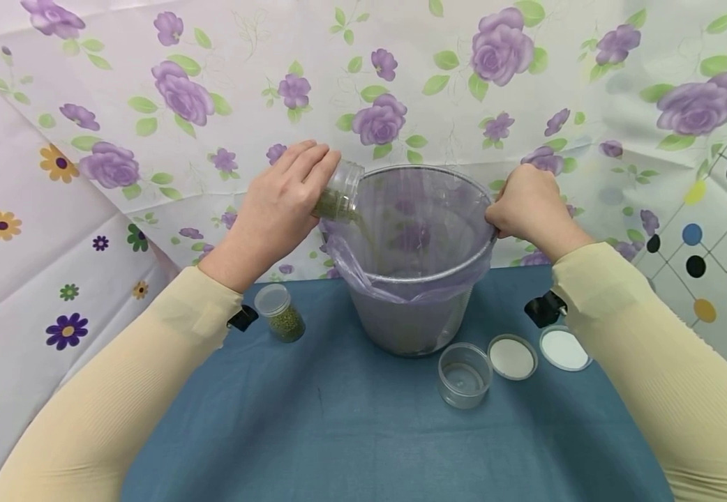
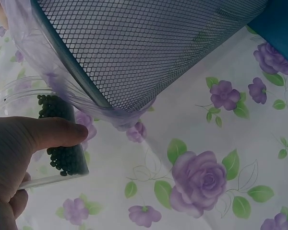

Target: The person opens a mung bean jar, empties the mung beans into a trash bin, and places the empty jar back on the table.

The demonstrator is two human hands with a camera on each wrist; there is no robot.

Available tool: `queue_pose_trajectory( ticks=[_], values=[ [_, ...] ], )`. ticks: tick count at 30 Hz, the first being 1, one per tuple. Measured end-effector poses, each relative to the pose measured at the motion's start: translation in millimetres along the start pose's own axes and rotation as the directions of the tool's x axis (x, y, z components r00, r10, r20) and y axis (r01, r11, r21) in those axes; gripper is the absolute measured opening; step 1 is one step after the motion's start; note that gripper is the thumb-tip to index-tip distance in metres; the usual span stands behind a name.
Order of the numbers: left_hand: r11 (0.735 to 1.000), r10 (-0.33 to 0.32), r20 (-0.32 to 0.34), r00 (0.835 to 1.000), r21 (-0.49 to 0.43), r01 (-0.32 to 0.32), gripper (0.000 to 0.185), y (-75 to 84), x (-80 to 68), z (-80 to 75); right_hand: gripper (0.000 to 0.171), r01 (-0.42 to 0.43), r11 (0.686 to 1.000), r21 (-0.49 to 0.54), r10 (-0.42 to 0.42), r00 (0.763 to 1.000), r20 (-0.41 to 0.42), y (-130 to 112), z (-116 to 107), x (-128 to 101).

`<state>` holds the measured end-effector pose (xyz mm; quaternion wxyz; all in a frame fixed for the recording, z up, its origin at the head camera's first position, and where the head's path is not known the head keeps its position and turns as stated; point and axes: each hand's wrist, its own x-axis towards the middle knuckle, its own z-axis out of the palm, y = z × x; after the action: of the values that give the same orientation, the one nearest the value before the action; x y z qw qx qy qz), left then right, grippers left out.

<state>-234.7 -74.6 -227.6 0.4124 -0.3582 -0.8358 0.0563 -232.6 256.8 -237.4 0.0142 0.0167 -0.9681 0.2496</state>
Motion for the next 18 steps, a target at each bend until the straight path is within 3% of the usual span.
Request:
queue_pose_trajectory(
  ticks=[18],
  values=[
    [1.0,0.016,-0.02,1.0,0.02,-0.015,0.038,-0.6,1.3,1.7,0.02,0.012,1.0,-0.009,-0.012,1.0,-0.014,-0.4,-0.4,-2.0]
  ],
)
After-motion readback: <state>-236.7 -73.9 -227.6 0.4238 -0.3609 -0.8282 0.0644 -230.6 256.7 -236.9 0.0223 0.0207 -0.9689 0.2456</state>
